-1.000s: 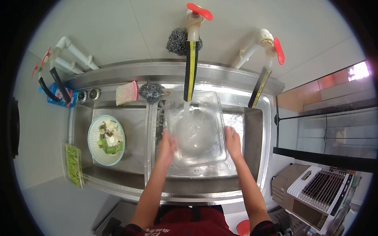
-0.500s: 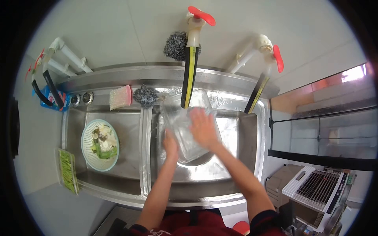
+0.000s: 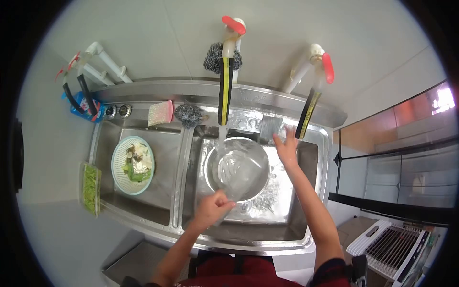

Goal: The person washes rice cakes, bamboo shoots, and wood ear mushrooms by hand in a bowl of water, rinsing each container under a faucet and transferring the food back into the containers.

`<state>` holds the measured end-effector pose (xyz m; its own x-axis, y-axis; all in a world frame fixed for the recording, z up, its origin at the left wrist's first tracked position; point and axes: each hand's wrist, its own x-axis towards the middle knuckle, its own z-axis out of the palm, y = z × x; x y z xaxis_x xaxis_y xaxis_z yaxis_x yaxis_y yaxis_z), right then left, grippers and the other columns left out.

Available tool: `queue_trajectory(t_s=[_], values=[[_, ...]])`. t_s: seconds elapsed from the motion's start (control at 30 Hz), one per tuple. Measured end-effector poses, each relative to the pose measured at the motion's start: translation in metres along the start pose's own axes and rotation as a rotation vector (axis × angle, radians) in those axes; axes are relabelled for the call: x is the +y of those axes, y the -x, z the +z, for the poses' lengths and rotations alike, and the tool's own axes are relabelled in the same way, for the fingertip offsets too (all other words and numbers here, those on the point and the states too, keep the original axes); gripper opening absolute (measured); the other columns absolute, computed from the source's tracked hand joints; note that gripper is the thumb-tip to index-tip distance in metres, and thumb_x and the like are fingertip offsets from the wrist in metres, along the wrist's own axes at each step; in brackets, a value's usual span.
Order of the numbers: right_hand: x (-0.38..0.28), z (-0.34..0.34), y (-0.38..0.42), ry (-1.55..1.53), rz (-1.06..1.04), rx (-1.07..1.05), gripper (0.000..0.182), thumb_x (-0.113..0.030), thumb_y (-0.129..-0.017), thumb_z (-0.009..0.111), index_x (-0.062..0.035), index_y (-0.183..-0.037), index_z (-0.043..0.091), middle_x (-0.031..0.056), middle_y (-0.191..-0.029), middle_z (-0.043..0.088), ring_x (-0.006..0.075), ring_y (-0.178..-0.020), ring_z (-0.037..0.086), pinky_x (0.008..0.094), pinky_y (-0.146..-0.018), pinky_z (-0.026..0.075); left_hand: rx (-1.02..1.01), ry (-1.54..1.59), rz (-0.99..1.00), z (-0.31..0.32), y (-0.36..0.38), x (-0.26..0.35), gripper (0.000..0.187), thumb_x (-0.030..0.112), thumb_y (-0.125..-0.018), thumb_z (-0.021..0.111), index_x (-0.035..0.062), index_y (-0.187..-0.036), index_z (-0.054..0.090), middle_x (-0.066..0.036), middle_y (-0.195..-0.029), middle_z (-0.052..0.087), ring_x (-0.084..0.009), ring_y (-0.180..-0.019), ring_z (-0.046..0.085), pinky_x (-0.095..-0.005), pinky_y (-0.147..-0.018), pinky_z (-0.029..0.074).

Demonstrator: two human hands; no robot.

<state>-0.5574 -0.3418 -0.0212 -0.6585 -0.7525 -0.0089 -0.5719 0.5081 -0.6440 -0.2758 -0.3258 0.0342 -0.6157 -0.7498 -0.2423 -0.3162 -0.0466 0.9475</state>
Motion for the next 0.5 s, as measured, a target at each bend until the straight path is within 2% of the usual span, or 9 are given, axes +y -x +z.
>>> queue_trajectory(t_s=[0.07, 0.13, 0.17, 0.27, 0.3, 0.37, 0.4, 0.47, 0.5], values=[[-0.006, -0.033, 0.033, -0.95, 0.609, -0.515, 0.064, -0.03, -0.076, 0.053, -0.009, -0.127, 0.023, 0.0188, -0.127, 0.025, 0.0326, -0.116, 0.029, 0.0423, -0.092, 0.028, -0.115, -0.192, 0.053, -0.001, -0.008, 0.018, 0.025, 0.022, -0.072, 0.059, 0.0026, -0.063, 0.045, -0.006, -0.054, 0.048, -0.0156, -0.046, 0.044, -0.0279, -0.044, 0.036], [-0.031, -0.069, 0.056, -1.009, 0.663, -0.647, 0.064, -0.025, -0.076, 0.052, -0.0109, -0.128, 0.017, 0.0195, -0.125, 0.028, 0.0336, -0.111, 0.035, 0.0438, -0.086, 0.034, -0.146, -0.652, 0.599, 0.007, -0.019, 0.021, 0.015, 0.015, -0.069, 0.057, 0.0044, -0.065, 0.047, -0.007, -0.065, 0.052, -0.0186, -0.059, 0.05, -0.0278, -0.052, 0.039], [-0.037, -0.079, 0.064, -1.059, 0.71, -0.771, 0.066, -0.021, -0.077, 0.051, -0.0129, -0.13, 0.011, 0.0201, -0.122, 0.031, 0.0346, -0.107, 0.04, 0.0452, -0.08, 0.041, -0.24, -0.77, 0.537, 0.008, -0.023, 0.019, 0.008, 0.012, -0.067, 0.054, 0.0061, -0.068, 0.048, -0.005, -0.069, 0.051, -0.0199, -0.073, 0.05, -0.0335, -0.063, 0.039], [0.008, -0.051, 0.07, -1.119, 0.568, -0.812, 0.067, -0.011, -0.078, 0.046, -0.0189, -0.13, 0.005, 0.0197, -0.116, 0.037, 0.0341, -0.097, 0.049, 0.0444, -0.069, 0.047, -0.175, -1.055, 0.566, 0.006, -0.037, 0.01, 0.01, 0.01, -0.067, 0.053, 0.0069, -0.077, 0.053, -0.008, -0.082, 0.053, -0.0244, -0.091, 0.047, -0.0409, -0.077, 0.036], [0.013, -0.04, 0.077, -1.233, 0.615, -0.75, 0.063, -0.007, -0.08, 0.043, -0.0209, -0.13, 0.008, 0.0147, -0.111, 0.041, 0.0305, -0.095, 0.049, 0.0399, -0.069, 0.047, -0.165, -1.069, 0.566, 0.008, -0.033, 0.018, 0.01, 0.01, -0.067, 0.053, 0.0069, -0.077, 0.053, -0.008, -0.082, 0.053, -0.0244, -0.091, 0.047, -0.0409, -0.077, 0.036], [0.031, -0.018, 0.096, -1.344, 0.639, -0.693, 0.062, -0.007, -0.08, 0.043, -0.0209, -0.13, 0.009, 0.0145, -0.111, 0.042, 0.0304, -0.094, 0.049, 0.04, -0.07, 0.046, 0.197, -1.031, 0.577, 0.017, -0.015, 0.041, 0.019, 0.009, -0.067, 0.054, 0.0083, -0.086, 0.056, -0.009, -0.1, 0.05, -0.0303, -0.108, 0.036, -0.0479, -0.089, 0.027], [0.039, -0.007, 0.109, -1.446, 0.674, -0.625, 0.061, -0.008, -0.08, 0.043, -0.0208, -0.13, 0.011, 0.0142, -0.11, 0.042, 0.0302, -0.094, 0.049, 0.0401, -0.071, 0.046, 0.205, -1.039, 0.569, 0.019, -0.004, 0.052, 0.019, 0.009, -0.067, 0.054, 0.0083, -0.086, 0.056, -0.009, -0.1, 0.05, -0.0303, -0.108, 0.036, -0.0479, -0.089, 0.027], [0.057, 0.011, 0.146, -1.572, 0.788, -0.519, 0.059, -0.006, -0.077, 0.041, -0.0173, -0.129, 0.017, 0.0133, -0.108, 0.043, 0.029, -0.093, 0.048, 0.0374, -0.076, 0.044, 0.162, -0.678, 0.566, 0.017, 0.028, 0.067, 0.023, 0.008, -0.066, 0.059, 0.0092, -0.09, 0.058, -0.007, -0.108, 0.049, -0.0332, -0.114, 0.028, -0.0422, -0.093, 0.025], [0.063, 0.018, 0.17, -1.764, 0.816, -0.583, 0.059, -0.005, -0.074, 0.042, -0.0157, -0.128, 0.021, 0.0133, -0.106, 0.044, 0.0277, -0.092, 0.049, 0.0366, -0.076, 0.044, 0.227, -0.624, 0.569, 0.012, 0.044, 0.07, 0.022, 0.006, -0.067, 0.057, 0.009, -0.089, 0.057, -0.007, -0.104, 0.051, -0.032, -0.112, 0.033, -0.0416, -0.091, 0.027]])
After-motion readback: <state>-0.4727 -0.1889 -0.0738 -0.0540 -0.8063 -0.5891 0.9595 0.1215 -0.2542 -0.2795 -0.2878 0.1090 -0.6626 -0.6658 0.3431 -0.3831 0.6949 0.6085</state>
